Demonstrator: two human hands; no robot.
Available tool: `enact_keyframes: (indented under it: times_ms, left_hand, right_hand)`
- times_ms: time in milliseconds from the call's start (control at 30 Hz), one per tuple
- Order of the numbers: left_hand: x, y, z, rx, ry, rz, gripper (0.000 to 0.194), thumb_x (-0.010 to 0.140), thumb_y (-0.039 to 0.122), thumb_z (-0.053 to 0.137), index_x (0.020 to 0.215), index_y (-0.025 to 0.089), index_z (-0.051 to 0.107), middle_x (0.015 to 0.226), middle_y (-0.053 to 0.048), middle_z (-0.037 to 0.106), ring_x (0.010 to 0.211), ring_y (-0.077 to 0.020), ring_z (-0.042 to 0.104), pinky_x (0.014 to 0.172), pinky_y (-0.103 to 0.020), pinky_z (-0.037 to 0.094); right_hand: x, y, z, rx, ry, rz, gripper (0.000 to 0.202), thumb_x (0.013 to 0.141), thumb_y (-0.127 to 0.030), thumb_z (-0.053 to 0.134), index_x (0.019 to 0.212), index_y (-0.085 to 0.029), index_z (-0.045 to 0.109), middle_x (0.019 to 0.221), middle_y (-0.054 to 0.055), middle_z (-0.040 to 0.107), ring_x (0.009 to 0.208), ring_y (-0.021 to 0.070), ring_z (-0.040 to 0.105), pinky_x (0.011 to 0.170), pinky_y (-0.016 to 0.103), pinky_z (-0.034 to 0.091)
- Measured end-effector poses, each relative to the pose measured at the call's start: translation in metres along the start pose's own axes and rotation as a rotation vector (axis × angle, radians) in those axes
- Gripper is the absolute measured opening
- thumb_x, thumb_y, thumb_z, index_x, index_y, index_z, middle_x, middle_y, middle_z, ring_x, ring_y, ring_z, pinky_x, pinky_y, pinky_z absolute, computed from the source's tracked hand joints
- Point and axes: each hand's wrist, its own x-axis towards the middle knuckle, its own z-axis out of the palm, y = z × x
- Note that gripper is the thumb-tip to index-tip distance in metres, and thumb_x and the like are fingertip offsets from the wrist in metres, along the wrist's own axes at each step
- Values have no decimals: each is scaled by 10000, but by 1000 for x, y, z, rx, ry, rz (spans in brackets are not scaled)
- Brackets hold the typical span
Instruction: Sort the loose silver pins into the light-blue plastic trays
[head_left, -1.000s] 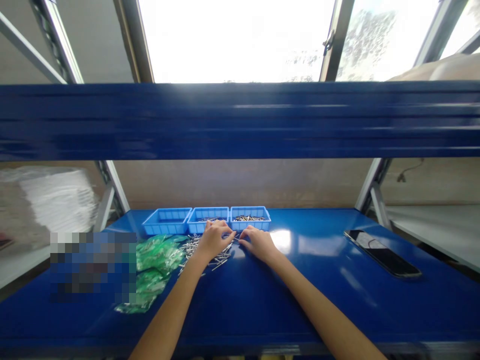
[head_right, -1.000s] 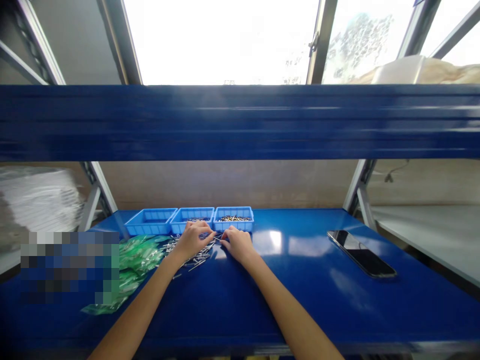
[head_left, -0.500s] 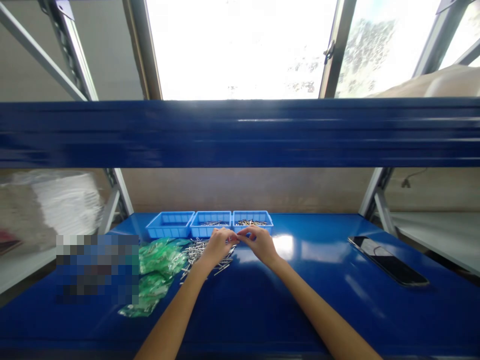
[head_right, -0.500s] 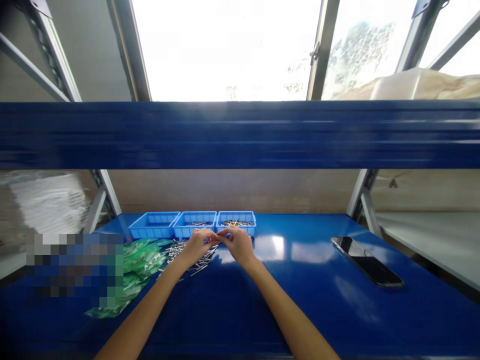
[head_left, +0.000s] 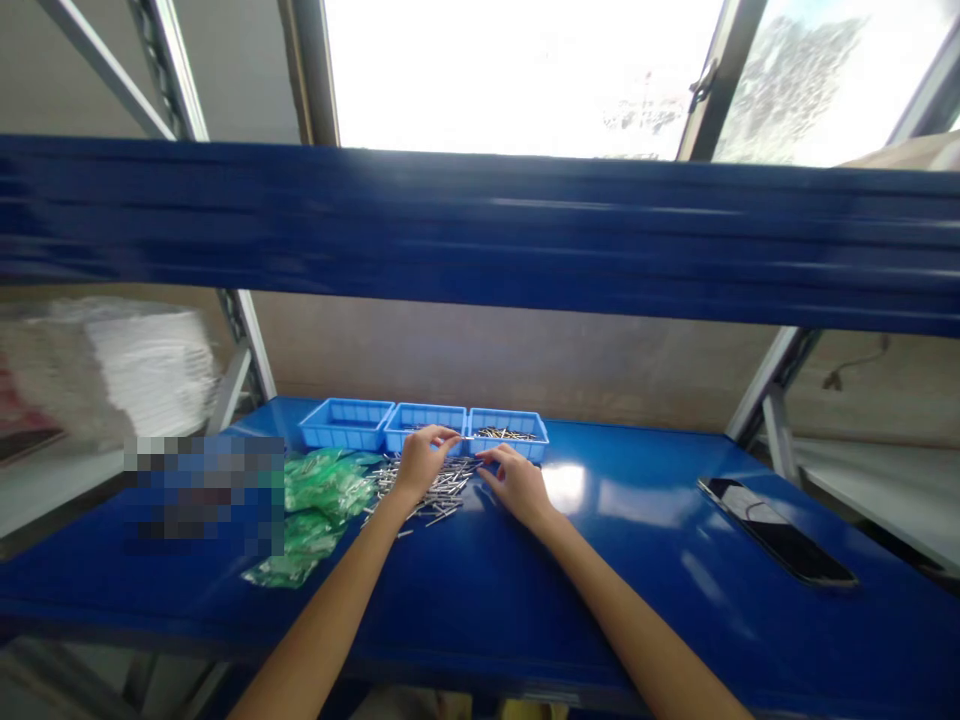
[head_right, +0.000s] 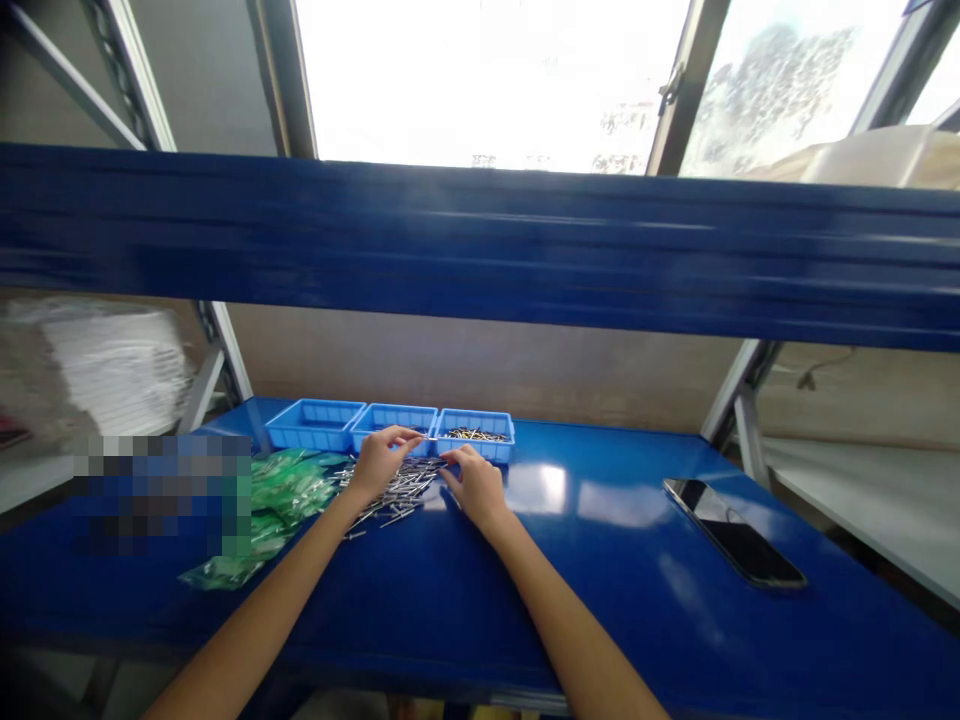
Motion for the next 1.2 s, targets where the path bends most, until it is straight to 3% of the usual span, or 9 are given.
enact_keyframes:
  times_ms: [100, 233, 567, 700, 833, 1000, 1100, 1200]
  left_hand:
    - [5, -7, -3, -67, 126, -153, 190, 731, 289, 570, 801, 150, 679, 666, -39, 679, 571, -149, 614, 608, -257, 468]
    - [9, -14, -6, -145, 232, -241, 224, 739, 311, 551, 830, 151, 678, 734, -45, 692, 518, -140, 615, 573, -252, 480]
    - [8, -29, 2, -151, 230, -306, 395, 741, 384, 559, 1080, 185, 598, 932, -66, 669, 511, -132, 605, 534, -268, 480]
    - [5, -23, 2, -96, 220, -255, 427, 738, 449, 537, 1069, 187, 596, 933, -56, 657, 565, -141, 595, 567, -277, 475]
    - [-1, -8, -1, 13, 227, -85, 393, 813, 473, 393, 909, 181, 637, 867, -40, 636, 671, -148, 577, 655, -275, 457]
    - [-11, 9, 2, 167, -24, 126, 380, 838, 440, 339, 796, 204, 634, 896, -28, 589, 740, -145, 566, 626, -246, 429]
    - [-14, 10, 6, 210, -65, 186, 367, 833, 418, 353, 742, 202, 635, 935, -39, 577, 836, -159, 562, 658, -242, 422]
    - [-14, 7, 8, 252, -109, 215, 392, 836, 400, 347, 646, 180, 611, 826, -40, 588, 779, -150, 560, 643, -231, 402]
  right_hand:
    - [-3, 0, 9, 8, -27, -81, 266, 798, -300, 508, 1047, -242, 578, 969, 15, 601, 766, 134, 577, 629, 231, 428]
    - [-5, 2, 14, 11, -56, -142, 263, 806, -277, 491, 1050, -247, 583, 1058, 19, 585, 932, 163, 552, 708, 252, 454]
    - [-7, 3, 10, 5, -133, -100, 301, 810, -284, 480, 1078, -224, 602, 1117, 37, 586, 1003, 191, 523, 813, 293, 443]
    - [-9, 2, 10, 23, -129, -99, 298, 804, -281, 479, 1070, -229, 603, 1096, 31, 592, 925, 170, 552, 759, 262, 451]
    - [-10, 0, 10, 1, -104, -38, 285, 776, -298, 507, 1041, -257, 606, 1049, 8, 606, 795, 148, 583, 663, 243, 443]
    - [-7, 4, 9, -37, -49, 91, 324, 710, -349, 577, 1020, -256, 602, 937, 1, 630, 818, 171, 597, 664, 243, 417]
    - [-5, 7, 8, -30, -38, 124, 319, 691, -345, 593, 997, -254, 606, 889, -7, 642, 847, 180, 594, 669, 244, 408]
    - [-5, 9, 7, -32, -45, 144, 235, 694, -336, 589, 907, -249, 638, 883, -5, 647, 845, 177, 594, 672, 244, 402]
